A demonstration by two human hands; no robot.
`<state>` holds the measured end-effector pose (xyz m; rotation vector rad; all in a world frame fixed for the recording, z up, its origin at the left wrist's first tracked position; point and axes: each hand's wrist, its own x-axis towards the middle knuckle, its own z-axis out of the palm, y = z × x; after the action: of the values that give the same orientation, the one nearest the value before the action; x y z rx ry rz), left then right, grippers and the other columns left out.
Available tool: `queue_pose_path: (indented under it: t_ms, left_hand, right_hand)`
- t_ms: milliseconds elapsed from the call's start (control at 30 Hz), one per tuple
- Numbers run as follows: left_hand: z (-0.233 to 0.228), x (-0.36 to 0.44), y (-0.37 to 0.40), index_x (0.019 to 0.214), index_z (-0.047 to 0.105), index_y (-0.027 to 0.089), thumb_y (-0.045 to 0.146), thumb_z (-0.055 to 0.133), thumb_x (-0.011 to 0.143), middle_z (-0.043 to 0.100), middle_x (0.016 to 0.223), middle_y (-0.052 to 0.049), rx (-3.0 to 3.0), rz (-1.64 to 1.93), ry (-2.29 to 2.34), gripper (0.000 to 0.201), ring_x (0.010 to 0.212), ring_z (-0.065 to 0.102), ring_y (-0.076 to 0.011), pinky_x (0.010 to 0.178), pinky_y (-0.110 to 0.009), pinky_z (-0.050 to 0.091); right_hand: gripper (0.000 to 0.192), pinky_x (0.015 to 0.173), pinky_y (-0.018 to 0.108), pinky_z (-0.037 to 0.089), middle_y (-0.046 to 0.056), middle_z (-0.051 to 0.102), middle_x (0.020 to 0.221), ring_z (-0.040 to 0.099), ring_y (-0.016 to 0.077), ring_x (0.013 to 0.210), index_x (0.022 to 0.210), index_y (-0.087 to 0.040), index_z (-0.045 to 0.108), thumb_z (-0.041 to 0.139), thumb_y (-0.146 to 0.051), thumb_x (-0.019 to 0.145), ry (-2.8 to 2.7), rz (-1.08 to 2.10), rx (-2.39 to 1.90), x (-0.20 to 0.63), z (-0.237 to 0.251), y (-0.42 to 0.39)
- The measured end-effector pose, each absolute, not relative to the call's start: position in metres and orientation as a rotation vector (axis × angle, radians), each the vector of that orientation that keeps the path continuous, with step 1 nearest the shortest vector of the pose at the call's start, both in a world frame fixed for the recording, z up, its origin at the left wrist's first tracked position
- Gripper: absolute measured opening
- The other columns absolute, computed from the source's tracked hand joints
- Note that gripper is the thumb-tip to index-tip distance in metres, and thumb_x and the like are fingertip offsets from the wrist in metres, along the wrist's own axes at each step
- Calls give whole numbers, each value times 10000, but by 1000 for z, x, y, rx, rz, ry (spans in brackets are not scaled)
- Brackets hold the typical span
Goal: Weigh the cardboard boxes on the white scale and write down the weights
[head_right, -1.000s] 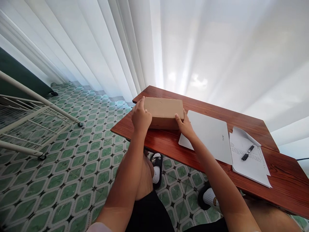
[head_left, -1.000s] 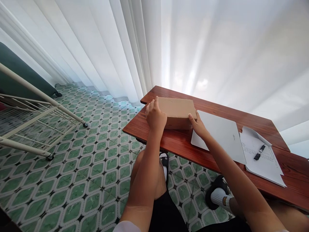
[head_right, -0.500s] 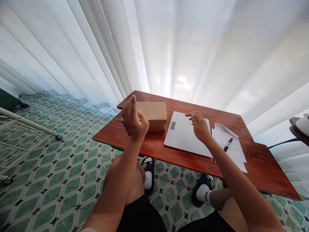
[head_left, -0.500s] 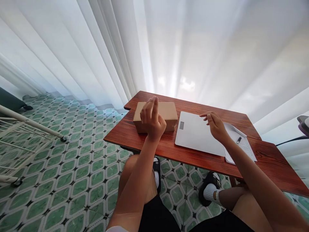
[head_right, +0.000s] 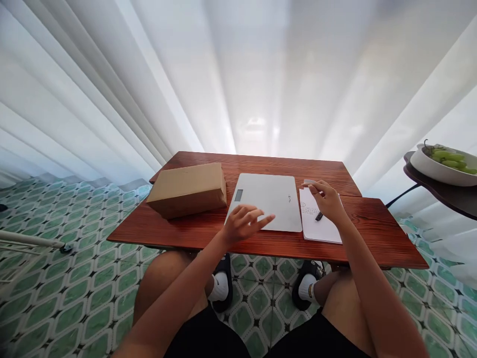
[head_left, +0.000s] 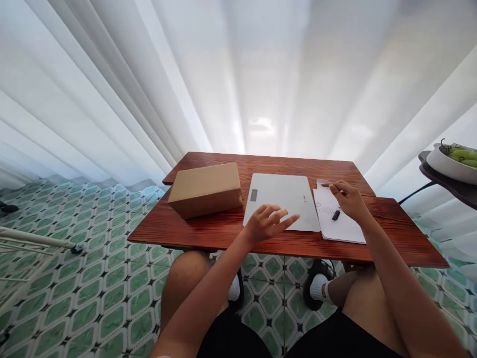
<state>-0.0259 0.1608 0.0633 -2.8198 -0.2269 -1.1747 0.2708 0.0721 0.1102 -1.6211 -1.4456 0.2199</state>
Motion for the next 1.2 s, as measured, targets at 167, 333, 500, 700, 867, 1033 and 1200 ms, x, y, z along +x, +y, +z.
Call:
queue_pose_path:
  t_ms: [167, 333, 500, 700, 867, 1033, 1200]
  left_hand:
    - [56, -11, 143, 1354, 541, 433, 188, 569, 971, 699, 916, 22, -2787, -1134, 50, 456, 799, 651, -130, 717, -268, 455]
    - [51, -6, 137, 1267, 610, 313, 163, 623, 927, 670, 898, 21, -2656, -998, 195, 372, 779, 602, -123, 722, -267, 445]
    - [51, -4, 134, 1185, 664, 191, 179, 712, 873, 619, 896, 0, -2461, -967, 326, 317, 784, 566, -124, 725, -291, 452]
    - [67, 26, 120, 1182, 670, 206, 279, 744, 875, 581, 937, 0, -2426, -910, 562, 324, 792, 541, -103, 686, -258, 469]
    - [79, 89, 100, 1162, 678, 259, 295, 612, 965, 602, 942, 6, -2341, -967, 897, 211, 806, 541, -102, 707, -240, 484]
    - [64, 142, 80, 1164, 677, 252, 214, 538, 992, 653, 980, -25, -2385, -887, 1173, 224, 834, 565, -130, 716, -274, 467]
    - [44, 155, 69, 992, 726, 208, 186, 501, 998, 680, 976, -58, -2471, -810, 1284, 226, 868, 578, -154, 738, -300, 448]
  right_hand:
    - [371, 654, 365, 429, 51, 678, 898, 555, 214, 722, 1070, -248, 753, 534, -509, 924, -1308, 236, -1659, 294, 95, 64]
    - [397, 712, 382, 430, 71, 688, 920, 594, 249, 790, 1213, -225, 681, 420, -306, 925, -1426, 57, -2063, 317, 81, 59]
    - [393, 632, 336, 393, 34, 689, 791, 596, 241, 715, 1247, -252, 598, 460, -211, 881, -1508, 285, -2283, 335, 77, 58]
    - [310, 664, 347, 412, 70, 698, 872, 621, 274, 808, 1171, -247, 578, 383, -223, 932, -1529, 419, -2420, 338, 81, 62]
    - [304, 725, 391, 451, 115, 709, 987, 648, 312, 893, 1082, -231, 609, 326, -270, 978, -1555, 449, -2486, 337, 78, 64]
    - [320, 740, 383, 453, 133, 719, 1044, 659, 316, 922, 1108, -218, 619, 335, -313, 995, -1598, 411, -2509, 335, 71, 64]
    - [293, 647, 327, 399, 103, 732, 949, 652, 276, 842, 1026, -219, 655, 373, -287, 985, -1642, 354, -2464, 332, 68, 67]
